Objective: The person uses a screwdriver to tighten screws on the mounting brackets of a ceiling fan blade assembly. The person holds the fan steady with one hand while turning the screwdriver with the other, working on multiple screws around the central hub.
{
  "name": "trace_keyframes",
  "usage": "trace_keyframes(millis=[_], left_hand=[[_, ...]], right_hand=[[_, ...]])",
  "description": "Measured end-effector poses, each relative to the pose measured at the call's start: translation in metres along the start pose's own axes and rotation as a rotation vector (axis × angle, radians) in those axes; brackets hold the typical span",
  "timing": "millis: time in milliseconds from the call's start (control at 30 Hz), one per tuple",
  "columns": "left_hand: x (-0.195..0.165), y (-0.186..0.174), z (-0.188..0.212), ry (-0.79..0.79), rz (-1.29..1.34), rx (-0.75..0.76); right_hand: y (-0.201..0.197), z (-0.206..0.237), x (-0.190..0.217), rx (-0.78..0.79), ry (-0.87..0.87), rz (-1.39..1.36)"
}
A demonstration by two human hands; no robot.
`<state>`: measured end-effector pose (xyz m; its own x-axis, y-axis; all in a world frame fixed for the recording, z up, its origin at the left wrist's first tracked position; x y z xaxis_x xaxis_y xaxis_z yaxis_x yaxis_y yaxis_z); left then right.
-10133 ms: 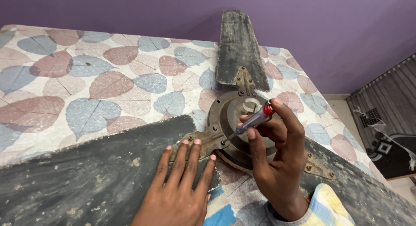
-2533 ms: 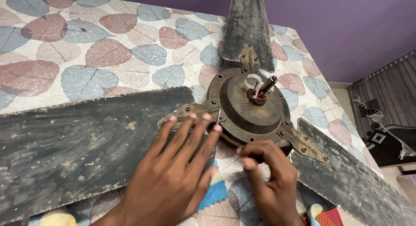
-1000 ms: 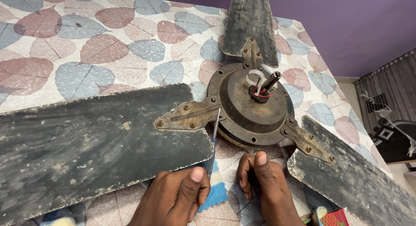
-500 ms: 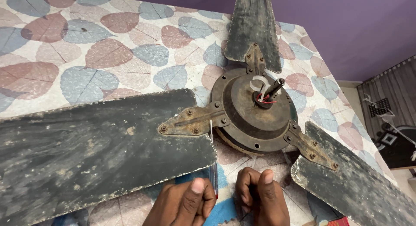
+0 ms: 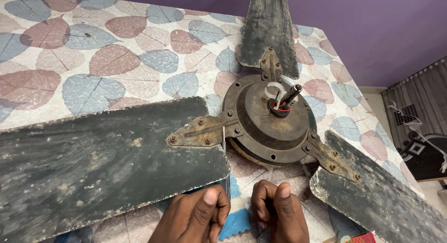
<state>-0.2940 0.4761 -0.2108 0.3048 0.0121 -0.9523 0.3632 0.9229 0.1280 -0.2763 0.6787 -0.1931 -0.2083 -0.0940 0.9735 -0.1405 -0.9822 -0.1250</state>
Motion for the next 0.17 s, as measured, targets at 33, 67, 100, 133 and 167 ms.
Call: trace_keyframes(millis=[33, 67, 100, 133, 167], left_hand=[[0.0001, -0.0002, 0.0008, 0.001, 0.005, 0.004], [-0.0003, -0.0001, 0.0007, 0.002, 0.010, 0.009], [-0.0007, 0.0000, 0.0006, 0.003, 0.015, 0.013], [-0.0009, -0.0001, 0.0006, 0.001, 0.008, 0.010], [-0.0002, -0.0004, 0.0016, -0.002, 0.003, 0.007]], right_hand=[[0.0002, 0.0007, -0.0005, -0.002, -0.002, -0.002], [-0.0003, 0.0006, -0.0013, -0.006, 0.009, -0.007], [-0.0009, 0.0003, -0.0021, -0.009, 0.020, -0.012], [-0.0015, 0.0002, -0.0031, -0.012, 0.030, -0.017], [-0.0014, 0.0009, -0.0039, -0.013, 0.020, -0.029]])
Point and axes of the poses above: each hand's wrist, its own z-axis away from the middle knuckle, its own y-axis out of the palm, x = y × z, the point moved 4 cm from there along -z, towards the middle knuckle, and after that the axes turned 6 degrees about -x, right-handed, at the moved point
